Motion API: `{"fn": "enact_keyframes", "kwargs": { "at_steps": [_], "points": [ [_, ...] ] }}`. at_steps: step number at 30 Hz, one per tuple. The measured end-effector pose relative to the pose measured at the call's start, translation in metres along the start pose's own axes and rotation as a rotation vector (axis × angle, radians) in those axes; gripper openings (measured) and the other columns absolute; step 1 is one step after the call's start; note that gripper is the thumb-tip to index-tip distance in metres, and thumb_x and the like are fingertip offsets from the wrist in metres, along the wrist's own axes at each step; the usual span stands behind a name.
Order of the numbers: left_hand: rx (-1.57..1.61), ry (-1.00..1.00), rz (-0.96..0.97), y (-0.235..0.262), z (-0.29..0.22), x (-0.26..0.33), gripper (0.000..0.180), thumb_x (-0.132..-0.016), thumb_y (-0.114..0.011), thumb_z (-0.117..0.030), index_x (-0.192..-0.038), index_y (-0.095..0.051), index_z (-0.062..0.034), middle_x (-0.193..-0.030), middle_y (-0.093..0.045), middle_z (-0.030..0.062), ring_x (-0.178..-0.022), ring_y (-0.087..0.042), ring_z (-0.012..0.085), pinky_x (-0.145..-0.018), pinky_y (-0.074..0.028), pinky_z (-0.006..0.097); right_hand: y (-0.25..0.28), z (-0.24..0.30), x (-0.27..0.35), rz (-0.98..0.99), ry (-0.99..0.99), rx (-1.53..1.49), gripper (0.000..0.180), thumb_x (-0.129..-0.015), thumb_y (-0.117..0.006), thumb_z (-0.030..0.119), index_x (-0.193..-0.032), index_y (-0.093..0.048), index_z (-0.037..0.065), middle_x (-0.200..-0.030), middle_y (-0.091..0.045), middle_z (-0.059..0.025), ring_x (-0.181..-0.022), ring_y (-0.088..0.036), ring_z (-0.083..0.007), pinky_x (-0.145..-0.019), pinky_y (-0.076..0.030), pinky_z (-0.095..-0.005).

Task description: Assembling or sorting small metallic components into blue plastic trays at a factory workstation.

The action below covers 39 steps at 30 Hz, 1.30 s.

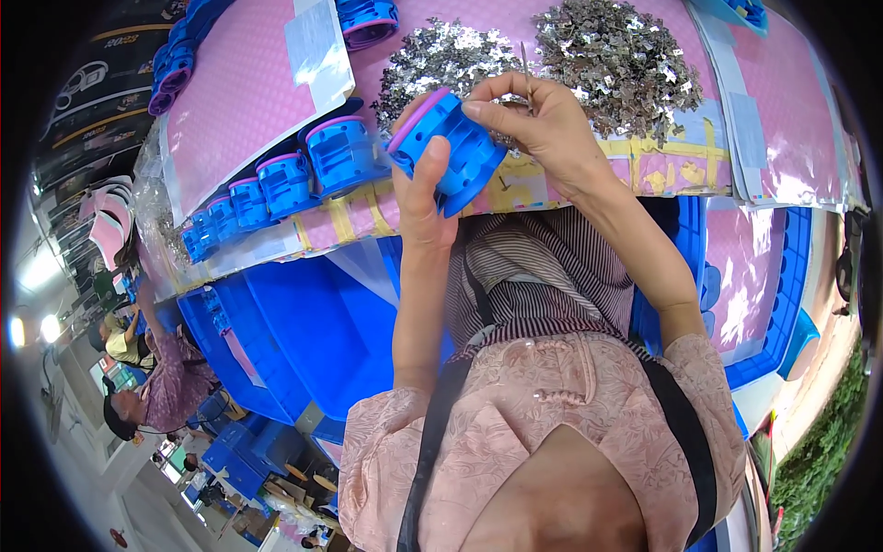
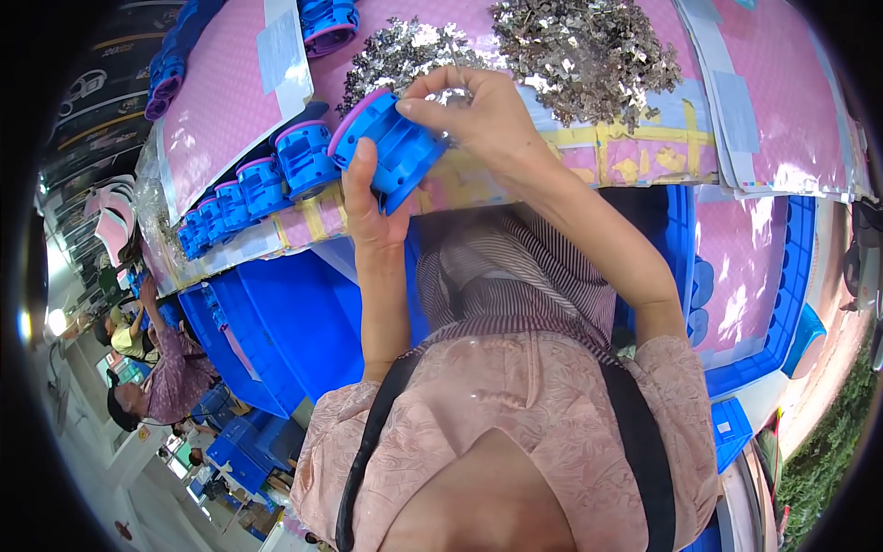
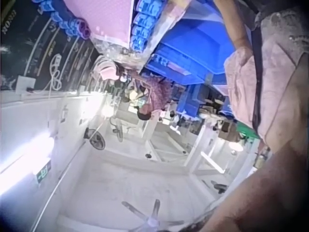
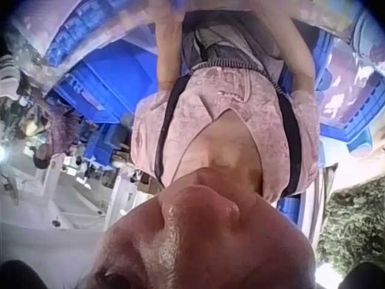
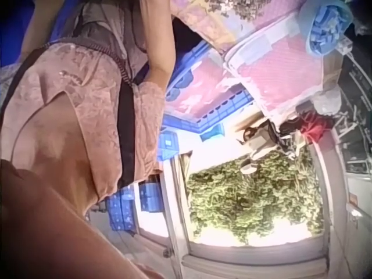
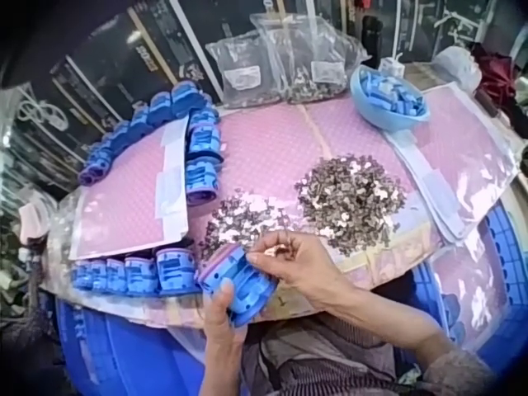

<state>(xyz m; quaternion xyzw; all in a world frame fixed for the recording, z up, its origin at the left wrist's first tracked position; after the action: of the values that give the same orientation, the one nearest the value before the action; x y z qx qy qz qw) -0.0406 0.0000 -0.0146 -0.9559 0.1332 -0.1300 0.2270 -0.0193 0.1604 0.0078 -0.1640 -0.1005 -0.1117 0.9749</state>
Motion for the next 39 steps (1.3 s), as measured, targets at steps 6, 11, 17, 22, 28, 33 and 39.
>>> {"fn": "enact_keyframes", "kwargs": {
  "at_steps": [6, 11, 17, 22, 28, 33, 39],
  "points": [
    [0.024, 0.078, 0.006, -0.009, -0.005, 0.004, 0.08, -0.076, -0.079, -0.034, -0.138, -0.041, -0.0017, -0.124, -0.054, 0.013, -0.112, -0.057, 0.0214, -0.095, -0.05, 0.034, 0.004, -0.008, -0.002, -0.017, -0.025, 0.017, 0.014, -0.083, -0.076, 0.014, -0.091, -0.069, 0.005, -0.076, -0.062, 0.0047, -0.059, -0.049, 0.0011, -0.052, -0.036, -0.0162],
    [-0.132, -0.098, -0.021, -0.015, -0.003, 0.005, 0.083, -0.074, -0.083, -0.032, -0.139, -0.04, -0.0015, -0.127, -0.053, 0.0123, -0.117, -0.053, 0.0216, -0.102, -0.042, 0.035, 0.003, -0.01, -0.003, -0.083, 0.209, 0.323, 0.011, -0.078, -0.075, 0.007, -0.086, -0.068, 0.002, -0.081, -0.06, 0.0026, -0.054, -0.043, 0.001, -0.05, -0.034, -0.0175],
    [-0.297, -0.168, -0.064, -0.019, 0.005, 0.007, 0.082, -0.073, -0.084, -0.029, -0.138, -0.041, -0.002, -0.128, -0.051, 0.0109, -0.117, -0.051, 0.0202, -0.102, -0.041, 0.033, 0.003, -0.013, -0.003, -0.131, 0.287, 0.451, 0.014, -0.073, -0.074, 0.005, -0.085, -0.069, 0.0, -0.084, -0.059, -0.0009, -0.049, -0.037, -0.0012, -0.048, -0.031, -0.0205],
    [-0.279, -0.139, -0.092, -0.018, 0.008, 0.007, 0.077, -0.077, -0.082, -0.028, -0.137, -0.041, -0.0026, -0.129, -0.051, 0.0108, -0.117, -0.051, 0.0199, -0.103, -0.04, 0.033, -0.002, -0.014, 0.009, -0.158, 0.601, 0.762, 0.014, -0.08, -0.074, 0.011, -0.093, -0.071, 0.005, -0.087, -0.061, -0.0056, -0.065, -0.06, -0.0145, -0.054, -0.047, -0.0271],
    [0.03, 0.051, 0.025, -0.008, 0.001, 0.006, 0.071, -0.081, -0.076, -0.03, -0.137, -0.044, -0.0019, -0.124, -0.058, 0.015, -0.109, -0.061, 0.024, -0.094, -0.051, 0.037, 0.028, -0.001, 0.006, -0.425, 0.645, 0.966, 0.013, -0.084, -0.072, 0.021, -0.09, -0.07, 0.009, -0.094, -0.062, -0.0058, -0.073, -0.065, -0.0244, -0.061, -0.052, -0.0347],
    [0.112, 0.215, 0.138, -0.006, 0.007, 0.003, 0.073, -0.088, -0.067, -0.042, -0.14, -0.041, 0.0016, -0.129, -0.057, 0.0232, -0.112, -0.062, 0.0397, -0.098, -0.05, 0.047, 0.054, -0.017, -0.008, -0.589, 0.412, 1.343, 0.017, -0.085, -0.071, 0.029, -0.091, -0.07, 0.014, -0.096, -0.06, -0.0018, -0.072, -0.066, -0.0228, -0.058, -0.051, -0.037],
    [0.118, 0.197, 0.172, -0.009, 0.01, 0.004, 0.077, -0.086, -0.069, -0.044, -0.141, -0.041, 0.0019, -0.131, -0.056, 0.0244, -0.111, -0.062, 0.0394, -0.097, -0.051, 0.047, 0.054, -0.021, -0.013, -0.567, 0.459, 1.352, 0.019, -0.084, -0.072, 0.033, -0.094, -0.072, 0.017, -0.096, -0.06, 0.0002, -0.069, -0.066, -0.0226, -0.057, -0.05, -0.0377]
  ]
}}
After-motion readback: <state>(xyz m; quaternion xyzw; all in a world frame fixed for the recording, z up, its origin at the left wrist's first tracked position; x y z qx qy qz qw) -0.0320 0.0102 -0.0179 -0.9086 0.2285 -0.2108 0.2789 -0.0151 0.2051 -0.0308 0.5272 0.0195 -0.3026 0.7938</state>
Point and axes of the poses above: each hand's wrist, its own x-axis away from the middle knuckle, its own y-axis out of the back of the hand, z = x × y, the point moved 1 cm from there along -x, towards the middle knuckle
